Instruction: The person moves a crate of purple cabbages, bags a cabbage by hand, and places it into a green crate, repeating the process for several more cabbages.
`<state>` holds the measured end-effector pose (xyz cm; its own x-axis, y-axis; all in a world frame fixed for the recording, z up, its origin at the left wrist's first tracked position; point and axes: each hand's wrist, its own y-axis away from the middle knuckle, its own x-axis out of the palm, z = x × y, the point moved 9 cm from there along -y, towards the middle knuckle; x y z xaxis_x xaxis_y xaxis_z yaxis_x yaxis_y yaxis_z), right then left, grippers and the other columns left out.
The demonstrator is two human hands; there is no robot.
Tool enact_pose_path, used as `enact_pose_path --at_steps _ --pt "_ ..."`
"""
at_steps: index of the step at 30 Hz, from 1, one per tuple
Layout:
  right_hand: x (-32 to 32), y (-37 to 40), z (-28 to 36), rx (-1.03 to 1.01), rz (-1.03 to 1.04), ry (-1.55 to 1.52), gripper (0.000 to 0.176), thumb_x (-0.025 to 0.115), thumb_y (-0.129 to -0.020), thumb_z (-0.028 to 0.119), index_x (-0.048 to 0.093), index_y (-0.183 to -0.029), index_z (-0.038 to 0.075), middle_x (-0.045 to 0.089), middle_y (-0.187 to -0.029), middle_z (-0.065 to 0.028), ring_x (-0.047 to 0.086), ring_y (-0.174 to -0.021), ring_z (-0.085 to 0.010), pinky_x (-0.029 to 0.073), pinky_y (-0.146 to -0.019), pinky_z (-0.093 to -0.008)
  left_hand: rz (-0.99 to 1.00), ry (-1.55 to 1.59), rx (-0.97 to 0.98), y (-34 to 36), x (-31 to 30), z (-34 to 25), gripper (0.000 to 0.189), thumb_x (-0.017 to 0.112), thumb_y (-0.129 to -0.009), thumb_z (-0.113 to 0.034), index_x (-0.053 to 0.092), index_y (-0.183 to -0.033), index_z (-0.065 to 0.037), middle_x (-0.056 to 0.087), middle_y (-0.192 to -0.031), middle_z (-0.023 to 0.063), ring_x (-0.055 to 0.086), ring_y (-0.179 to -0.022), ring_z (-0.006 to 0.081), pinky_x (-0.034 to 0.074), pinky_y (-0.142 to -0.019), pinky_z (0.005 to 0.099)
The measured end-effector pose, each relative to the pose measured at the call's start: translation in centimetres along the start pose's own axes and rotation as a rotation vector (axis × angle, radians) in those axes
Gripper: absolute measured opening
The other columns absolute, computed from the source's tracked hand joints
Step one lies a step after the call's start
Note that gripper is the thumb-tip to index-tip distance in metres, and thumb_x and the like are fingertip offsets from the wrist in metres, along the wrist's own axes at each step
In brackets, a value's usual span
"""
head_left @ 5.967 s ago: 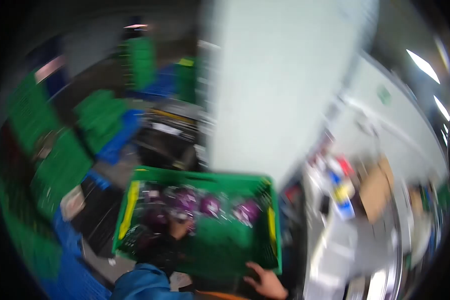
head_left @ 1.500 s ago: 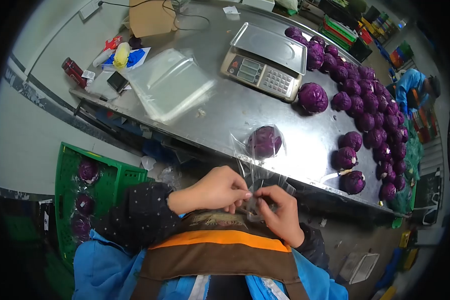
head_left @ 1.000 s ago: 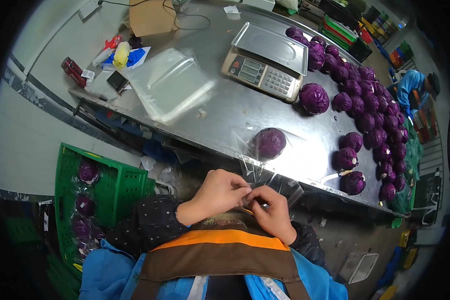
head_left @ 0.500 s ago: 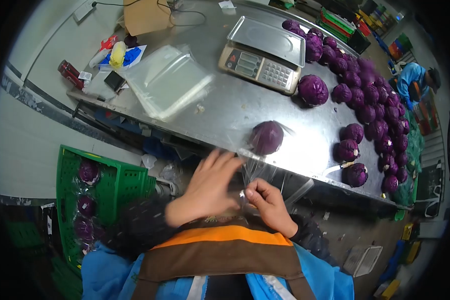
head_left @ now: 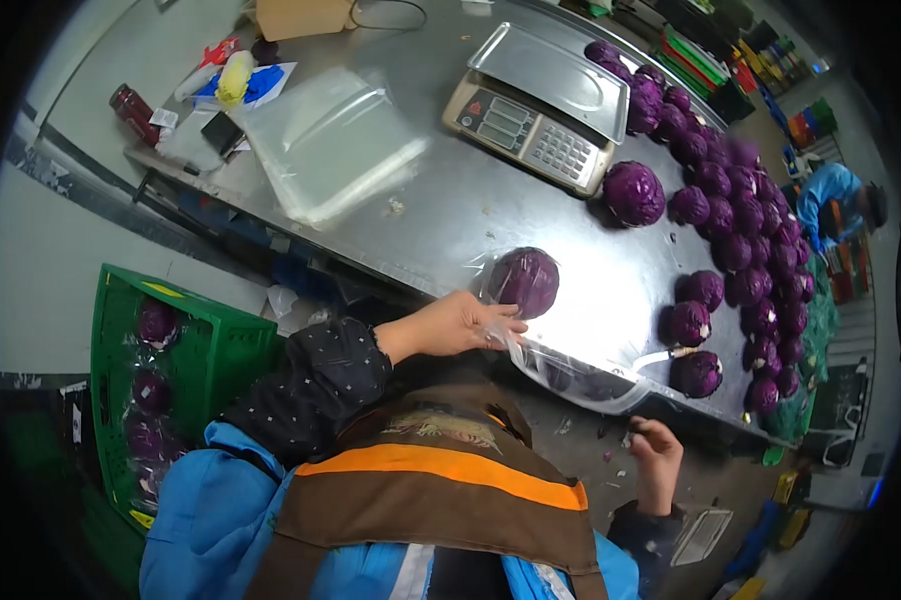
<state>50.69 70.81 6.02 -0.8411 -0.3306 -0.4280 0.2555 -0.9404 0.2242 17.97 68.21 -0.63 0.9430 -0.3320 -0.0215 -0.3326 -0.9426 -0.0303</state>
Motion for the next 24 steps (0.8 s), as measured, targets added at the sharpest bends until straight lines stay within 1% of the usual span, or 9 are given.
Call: enact_pose_path --at_steps 1,4,7,12,16,19,21,22,24 --pt "1.2 -0.2 -0.4 0.129 -0.041 -0.396 0.019 0.060 -0.083 0.009 0.057 -0.099 0.001 0.060 -0.094 -0.0092 0.055 -0.072 -0.0139 0.046 -0.062 -0.0277 0.001 -0.003 0.020 0.2 0.1 -0.2 0.026 0.063 -0.081 -0.006 0.066 -0.107 -0.012 0.058 -0.120 0.0097 0.040 -0.127 0.0267 0.035 -0.101 0.0322" --pt "5.8 -0.6 12.5 -0.271 0.279 -0.727 0.027 0.063 -0.080 0.014 0.054 -0.100 -0.002 0.056 -0.102 -0.0129 0.054 -0.081 -0.0146 0.043 -0.066 -0.0254 0.008 -0.045 0.071 0.0 0.4 -1.1 0.029 0.063 -0.080 -0.003 0.067 -0.106 -0.014 0.061 -0.116 0.0102 0.043 -0.125 0.0275 0.037 -0.101 0.0327" --pt "11.8 -2.1 18.3 -0.161 0.474 -0.322 0.030 0.065 -0.077 0.013 0.053 -0.099 -0.003 0.057 -0.100 -0.0115 0.054 -0.096 -0.0188 0.041 -0.086 -0.0308 -0.052 -0.073 0.067 0.0 0.6 -0.9 0.028 0.062 -0.079 0.000 0.068 -0.103 -0.013 0.064 -0.108 0.0129 0.048 -0.121 0.0272 0.039 -0.097 0.0301" --pt "18.6 -4.9 19.0 -0.322 0.695 0.068 0.022 0.066 -0.078 0.002 0.049 -0.091 0.005 0.060 -0.087 -0.0025 0.055 -0.087 -0.0102 0.043 -0.075 -0.0258 -0.079 -0.103 -0.224 0.4 0.3 -1.5 0.028 0.061 -0.077 0.005 0.066 -0.102 -0.008 0.066 -0.105 0.0112 0.052 -0.115 0.0154 0.043 -0.086 0.0255" --pt "19.9 -4.4 18.1 -0.205 0.830 -0.013 0.023 0.062 -0.077 -0.007 0.048 -0.090 0.005 0.056 -0.081 -0.0032 0.054 -0.082 -0.0110 0.042 -0.073 -0.0254 -0.059 -0.060 -0.068 0.3 0.7 -3.1 0.023 0.062 -0.078 0.004 0.065 -0.099 -0.004 0.066 -0.104 0.0100 0.056 -0.107 0.0128 0.042 -0.091 0.0270" --pt "15.6 -4.5 22.6 -0.302 0.783 -0.248 0.020 0.063 -0.079 0.002 0.045 -0.087 0.005 0.050 -0.078 -0.0028 0.049 -0.075 -0.0121 0.040 -0.071 -0.0265 0.013 -0.171 0.155 -0.6 0.9 -3.1 0.023 0.061 -0.080 0.001 0.066 -0.101 -0.005 0.063 -0.111 0.0100 0.055 -0.111 0.0172 0.037 -0.099 0.0291" --pt "6.4 -4.2 24.8 -0.326 0.649 -0.129 0.019 0.063 -0.079 0.005 0.049 -0.092 0.003 0.051 -0.079 -0.0024 0.049 -0.075 -0.0124 0.041 -0.071 -0.0274 0.017 -0.075 0.045 -0.4 0.6 -1.7 0.024 0.061 -0.083 -0.005 0.065 -0.107 -0.006 0.060 -0.117 0.0100 0.049 -0.119 0.0216 0.033 -0.103 0.0307" --pt "1.8 -2.4 26.5 -0.522 0.961 -0.501 0.015 0.049 -0.086 0.014 0.050 -0.094 0.002 0.051 -0.076 -0.0057 0.051 -0.065 -0.0157 0.041 -0.056 -0.0253 0.005 0.006 0.046 -0.2 0.3 -1.2 0.024 0.061 -0.084 -0.008 0.064 -0.107 -0.004 0.060 -0.118 0.0101 0.045 -0.123 0.0225 0.032 -0.103 0.0310" --pt "-8.2 1.1 25.3 -0.754 1.148 -1.202 0.029 0.035 -0.094 0.025 0.051 -0.097 0.001 0.052 -0.076 -0.0105 0.054 -0.058 -0.0199 0.044 -0.044 -0.0248 -0.033 0.143 -0.015 0.0 -0.4 -0.4 0.029 0.062 -0.085 -0.014 0.062 -0.110 0.001 0.059 -0.120 0.0103 0.038 -0.129 0.0247 0.032 -0.103 0.0317"
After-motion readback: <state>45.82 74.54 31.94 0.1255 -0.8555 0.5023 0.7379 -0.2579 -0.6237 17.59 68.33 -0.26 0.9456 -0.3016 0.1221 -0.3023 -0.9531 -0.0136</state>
